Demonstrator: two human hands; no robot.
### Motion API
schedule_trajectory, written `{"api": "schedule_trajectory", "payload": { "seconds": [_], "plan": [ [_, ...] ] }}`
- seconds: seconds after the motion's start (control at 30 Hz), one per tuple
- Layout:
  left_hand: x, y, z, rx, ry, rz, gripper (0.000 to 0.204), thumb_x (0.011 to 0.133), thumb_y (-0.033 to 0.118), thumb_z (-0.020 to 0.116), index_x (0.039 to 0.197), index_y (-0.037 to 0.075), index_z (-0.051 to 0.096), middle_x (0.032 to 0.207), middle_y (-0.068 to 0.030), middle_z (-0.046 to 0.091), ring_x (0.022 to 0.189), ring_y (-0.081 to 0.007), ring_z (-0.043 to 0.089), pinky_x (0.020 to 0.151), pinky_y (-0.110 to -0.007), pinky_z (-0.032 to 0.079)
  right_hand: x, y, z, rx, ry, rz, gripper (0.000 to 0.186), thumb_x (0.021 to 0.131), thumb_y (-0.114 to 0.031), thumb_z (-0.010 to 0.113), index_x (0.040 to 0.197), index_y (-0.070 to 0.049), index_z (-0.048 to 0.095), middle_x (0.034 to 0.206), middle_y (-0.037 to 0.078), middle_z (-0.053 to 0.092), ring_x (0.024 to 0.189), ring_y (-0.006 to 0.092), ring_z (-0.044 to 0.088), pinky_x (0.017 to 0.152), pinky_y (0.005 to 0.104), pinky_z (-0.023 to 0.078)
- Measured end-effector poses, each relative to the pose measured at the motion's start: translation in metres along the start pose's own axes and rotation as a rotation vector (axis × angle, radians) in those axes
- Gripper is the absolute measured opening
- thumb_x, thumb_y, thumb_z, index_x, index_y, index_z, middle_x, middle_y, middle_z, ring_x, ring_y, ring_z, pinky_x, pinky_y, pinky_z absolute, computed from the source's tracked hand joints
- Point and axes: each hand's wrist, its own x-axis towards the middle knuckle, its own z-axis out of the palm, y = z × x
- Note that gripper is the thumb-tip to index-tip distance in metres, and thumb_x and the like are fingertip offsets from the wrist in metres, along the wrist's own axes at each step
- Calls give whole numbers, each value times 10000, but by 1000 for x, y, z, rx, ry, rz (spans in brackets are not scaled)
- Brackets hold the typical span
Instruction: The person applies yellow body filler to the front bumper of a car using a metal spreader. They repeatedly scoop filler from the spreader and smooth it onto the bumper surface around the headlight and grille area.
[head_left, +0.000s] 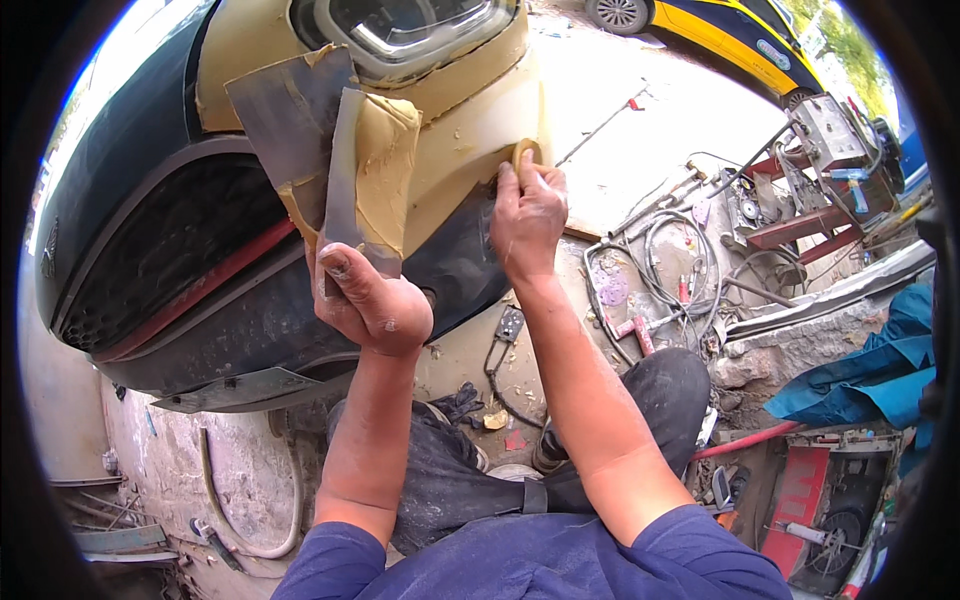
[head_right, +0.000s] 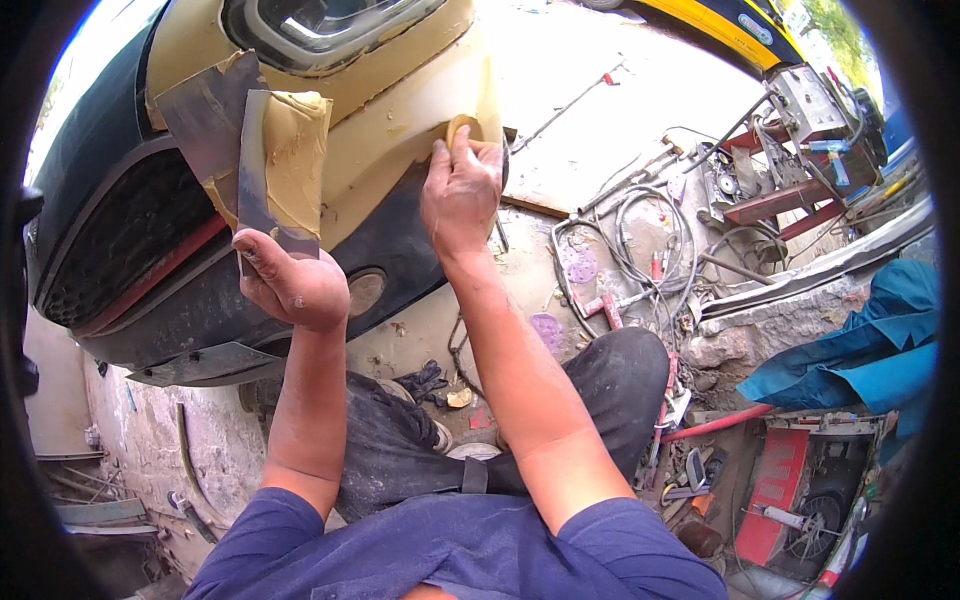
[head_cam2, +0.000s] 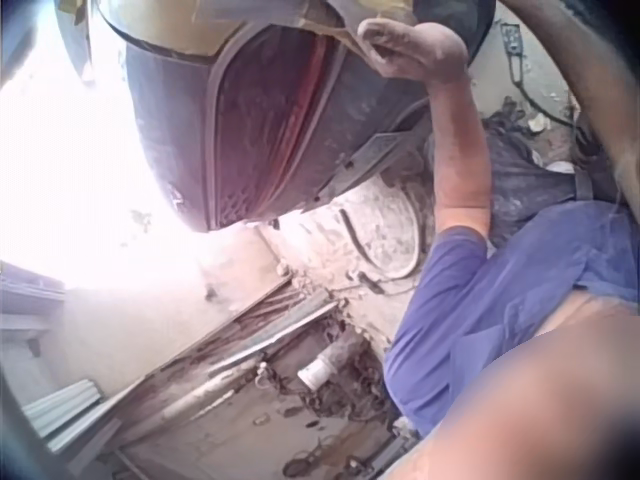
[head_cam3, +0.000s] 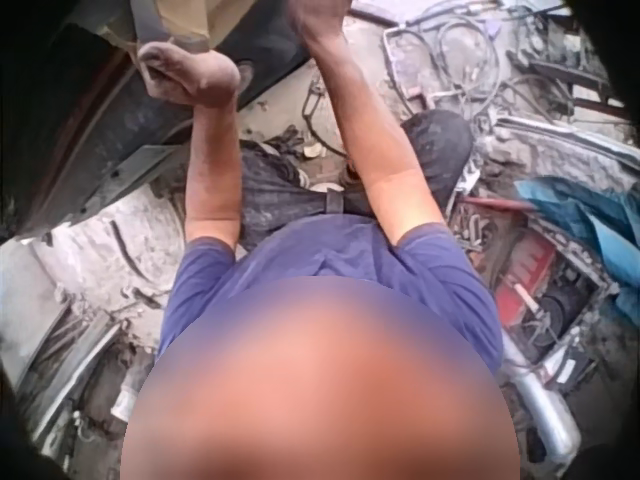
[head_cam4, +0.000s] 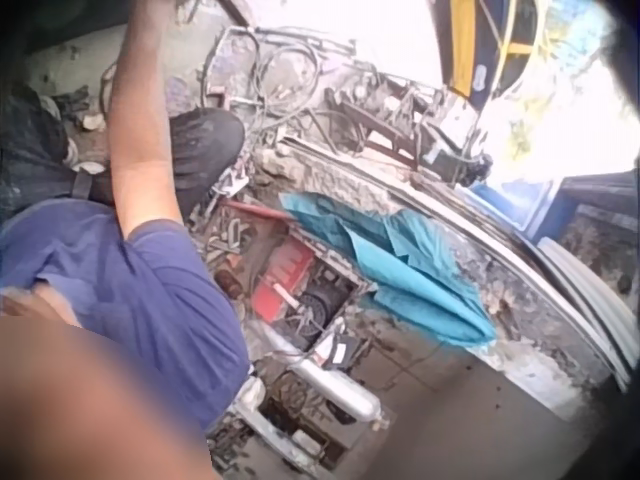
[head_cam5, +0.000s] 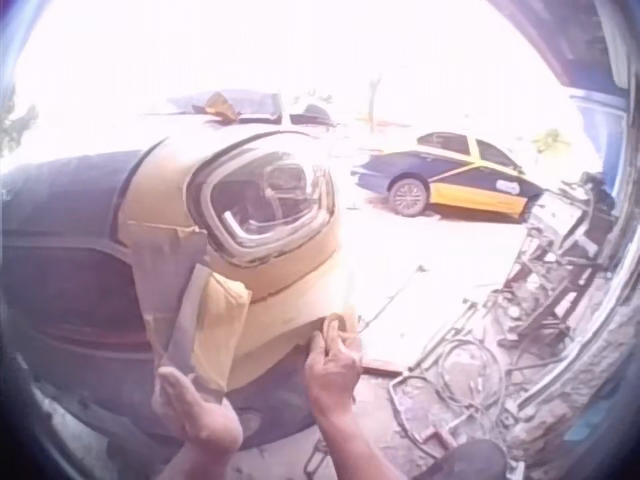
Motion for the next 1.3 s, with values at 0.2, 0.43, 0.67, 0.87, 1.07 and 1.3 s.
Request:
{"api": "schedule_trajectory", "payload": {
  "seconds": [0.2,0.43,0.67,0.87,1.07,1.3],
  "plan": [
    [-2,10,16,-243,-44,-27,489,1191,300,467,1019,-110,671,999,-215,670,878,-296,611,856,-364,515,6,25,-44,340,-144,183,300,1089,-185,682,1268,42,764,1043,136,741,928,188,666,855,336,541],
    [2,8,22,-259,-34,59,504,1193,302,464,926,-88,639,915,-168,654,850,-240,555,796,-366,488,8,3,-13,229,82,115,283,1082,-187,646,1256,-1,770,1112,216,720,983,387,694,908,441,562],
    [-2,7,9,-250,-158,-57,502,1194,358,481,935,-48,621,896,-80,598,857,-162,500,779,-308,463,-5,-11,-41,270,-302,-192,267,1073,-110,654,1302,-24,760,1109,161,749,999,288,730,903,380,576],
    [-2,12,5,-261,-288,-50,429,1191,318,505,1009,-55,612,893,-21,552,850,-117,486,770,-268,428,1,-8,-104,507,-269,245,283,1112,-159,658,1305,21,758,1089,93,730,945,143,695,857,301,589],
    [4,15,1,-346,-447,-128,509,1193,305,492,1342,-138,695,1147,-145,759,1054,-182,667,944,-304,503,10,-39,-137,487,-273,48,232,1096,-124,692,1264,22,758,1134,78,717,959,138,691,878,295,588],
    [-4,16,0,-140,-600,8,453,1161,302,564,1241,-103,750,1145,-283,756,1086,-401,722,1031,-432,522,11,-64,-123,443,-264,-133,223,1062,-57,699,1265,13,760,1066,118,747,910,203,735,816,326,592]
  ]
}}
